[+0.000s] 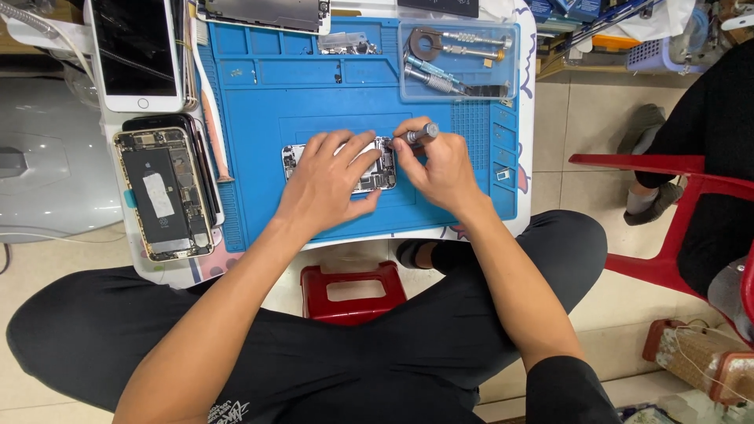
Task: The person disassembles a smartphone on a blue work mat, using a screwdriver to remove screws and tweezers to handle small internal components. The person removes parts from the phone's chassis and places them on the mat.
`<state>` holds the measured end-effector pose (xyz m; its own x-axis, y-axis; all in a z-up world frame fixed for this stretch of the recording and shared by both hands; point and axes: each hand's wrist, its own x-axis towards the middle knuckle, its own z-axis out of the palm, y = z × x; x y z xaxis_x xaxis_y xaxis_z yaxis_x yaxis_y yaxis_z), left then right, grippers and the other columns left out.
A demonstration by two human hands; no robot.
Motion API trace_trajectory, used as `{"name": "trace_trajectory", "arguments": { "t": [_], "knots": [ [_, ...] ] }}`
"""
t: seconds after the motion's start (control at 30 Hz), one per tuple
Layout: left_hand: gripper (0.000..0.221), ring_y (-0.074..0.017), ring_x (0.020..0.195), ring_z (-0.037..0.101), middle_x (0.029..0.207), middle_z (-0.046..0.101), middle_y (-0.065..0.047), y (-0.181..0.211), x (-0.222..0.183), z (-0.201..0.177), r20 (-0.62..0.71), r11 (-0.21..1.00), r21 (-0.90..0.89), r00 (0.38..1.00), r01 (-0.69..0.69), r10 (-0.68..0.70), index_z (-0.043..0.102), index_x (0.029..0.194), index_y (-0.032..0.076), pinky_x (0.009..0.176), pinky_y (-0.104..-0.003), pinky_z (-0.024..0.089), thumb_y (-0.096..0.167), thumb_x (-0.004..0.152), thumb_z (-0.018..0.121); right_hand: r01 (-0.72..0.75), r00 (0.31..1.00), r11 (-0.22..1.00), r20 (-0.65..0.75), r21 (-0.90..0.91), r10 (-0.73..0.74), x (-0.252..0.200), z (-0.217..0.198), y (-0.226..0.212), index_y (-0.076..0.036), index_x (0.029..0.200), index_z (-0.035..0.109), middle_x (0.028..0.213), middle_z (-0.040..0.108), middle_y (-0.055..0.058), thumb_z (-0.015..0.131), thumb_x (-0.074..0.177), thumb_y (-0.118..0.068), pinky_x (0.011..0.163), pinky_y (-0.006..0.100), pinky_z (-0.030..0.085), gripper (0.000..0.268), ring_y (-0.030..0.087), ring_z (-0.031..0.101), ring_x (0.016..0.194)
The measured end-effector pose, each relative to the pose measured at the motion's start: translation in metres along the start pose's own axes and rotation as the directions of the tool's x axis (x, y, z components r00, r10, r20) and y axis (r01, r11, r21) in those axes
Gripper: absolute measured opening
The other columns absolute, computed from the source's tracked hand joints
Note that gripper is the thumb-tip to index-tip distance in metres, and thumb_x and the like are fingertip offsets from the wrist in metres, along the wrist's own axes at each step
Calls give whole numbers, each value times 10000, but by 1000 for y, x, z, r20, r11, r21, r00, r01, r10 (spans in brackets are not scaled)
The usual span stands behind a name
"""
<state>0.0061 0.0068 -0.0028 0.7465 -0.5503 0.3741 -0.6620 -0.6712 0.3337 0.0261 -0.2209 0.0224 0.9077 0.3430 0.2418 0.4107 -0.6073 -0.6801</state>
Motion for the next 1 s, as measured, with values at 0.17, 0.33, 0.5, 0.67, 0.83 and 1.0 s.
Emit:
{"name": "trace_trajectory", "arguments": {
  "t": [0.17,0.33,0.5,0.67,0.83,1.0],
  "knots": [
    [477,-243,1179,612,1309,670,-39,0,0,-1,-3,1000,6,1000,-1,1,725,1178,156,1037,-428,469,500,849,717,6,1000,1000,12,2,-6,1,-1,-2,-98,1073,646,703,741,70,627,1078,-164,629,342,620,69,264,743,636],
    [476,-240,1178,608,1305,665,-35,0,1,-1,-9,1000,10,1000,-8,8,721,1182,158,1029,-423,472,491,841,727,10,999,999,35,-36,-9,0,-2,-3,-109,1088,643,723,752,65,626,1080,-172,647,340,624,65,258,755,659],
    [482,-239,1170,612,1302,671,-38,2,1,-5,-4,1000,2,1000,-6,6,726,1186,153,1024,-420,473,472,826,752,3,999,1000,33,-20,-3,0,0,-3,-90,1093,644,747,760,92,641,1071,-145,652,351,624,60,286,757,675],
    [479,-232,1183,601,1304,660,-31,0,0,-1,-11,1000,11,1000,-14,15,718,1186,159,1024,-415,467,489,841,740,8,998,998,63,-66,-4,1,-4,-7,-98,1092,653,748,751,96,666,1059,-146,610,341,619,60,274,746,651],
    [471,-240,1183,594,1293,653,-46,-1,0,-3,3,999,20,1000,-30,30,714,1187,149,1018,-416,465,483,856,731,49,998,998,30,-34,-48,10,-7,-17,-98,1053,694,799,735,84,695,1040,-112,555,315,601,19,261,709,643],
    [462,-240,1180,599,1287,655,-47,-1,0,-2,-7,999,26,999,-32,32,717,1165,143,1011,-419,466,488,858,733,103,994,995,-30,-16,-103,16,-8,-19,-104,1057,726,886,663,41,778,996,-81,521,310,571,84,210,656,674]
  ]
}}
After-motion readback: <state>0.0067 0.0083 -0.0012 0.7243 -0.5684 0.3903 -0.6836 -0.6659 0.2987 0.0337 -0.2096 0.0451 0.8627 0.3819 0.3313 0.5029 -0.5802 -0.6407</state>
